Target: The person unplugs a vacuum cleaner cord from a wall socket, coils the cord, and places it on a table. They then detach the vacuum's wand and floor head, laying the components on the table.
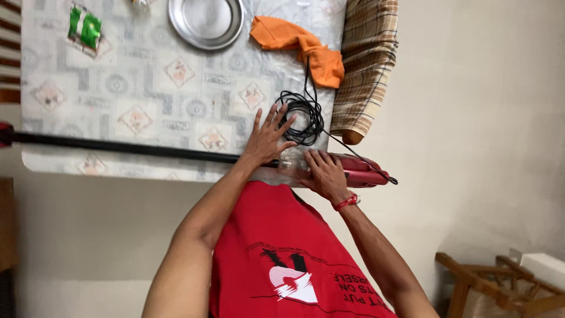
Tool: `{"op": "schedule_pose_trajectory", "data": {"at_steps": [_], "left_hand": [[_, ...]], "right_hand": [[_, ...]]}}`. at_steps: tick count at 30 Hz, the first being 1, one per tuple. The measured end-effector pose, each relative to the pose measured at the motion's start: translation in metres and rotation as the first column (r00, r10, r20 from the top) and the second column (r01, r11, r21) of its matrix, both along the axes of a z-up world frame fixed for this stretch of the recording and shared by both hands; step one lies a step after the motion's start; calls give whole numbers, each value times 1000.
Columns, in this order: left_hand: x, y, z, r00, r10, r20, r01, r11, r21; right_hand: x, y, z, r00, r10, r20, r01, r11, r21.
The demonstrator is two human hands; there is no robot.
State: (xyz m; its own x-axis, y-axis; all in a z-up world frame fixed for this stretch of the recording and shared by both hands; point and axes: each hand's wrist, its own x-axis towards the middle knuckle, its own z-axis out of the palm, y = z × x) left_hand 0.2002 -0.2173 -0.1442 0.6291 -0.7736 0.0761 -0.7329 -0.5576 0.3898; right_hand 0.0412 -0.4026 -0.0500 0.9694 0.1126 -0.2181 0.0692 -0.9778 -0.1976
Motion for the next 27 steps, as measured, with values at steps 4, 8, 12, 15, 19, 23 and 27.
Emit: {"op": "schedule_pose_trajectory", "data": {"at_steps": [4,8,12,15,19,23,27], "left_hand": [[-25,29,17,996,22,-81,-13,993,118],[-49,67,25,971,88,-224,-32,970,242],[-54,88,4,972,148,-181,-103,965,240],[-51,113,-11,972,178,-155,-158,978,133],[-35,148,-13,969,201,-141,-192,979,73],[-19,192,-9,963,236,-130,-227,971,81],[-5,225,-9,965,237,-115,-229,970,81]], "right_hand": [[-10,-10,-13,988,90,125,-89,996,-8],[-7,-12,-14,989,102,107,-109,992,64],[5,0,-12,988,117,97,-126,988,92],[12,23,-17,984,123,126,-133,988,73],[27,60,-17,984,138,113,-145,988,51],[47,100,-20,988,139,62,-142,988,56],[60,137,-27,984,126,126,-128,992,8]]}}
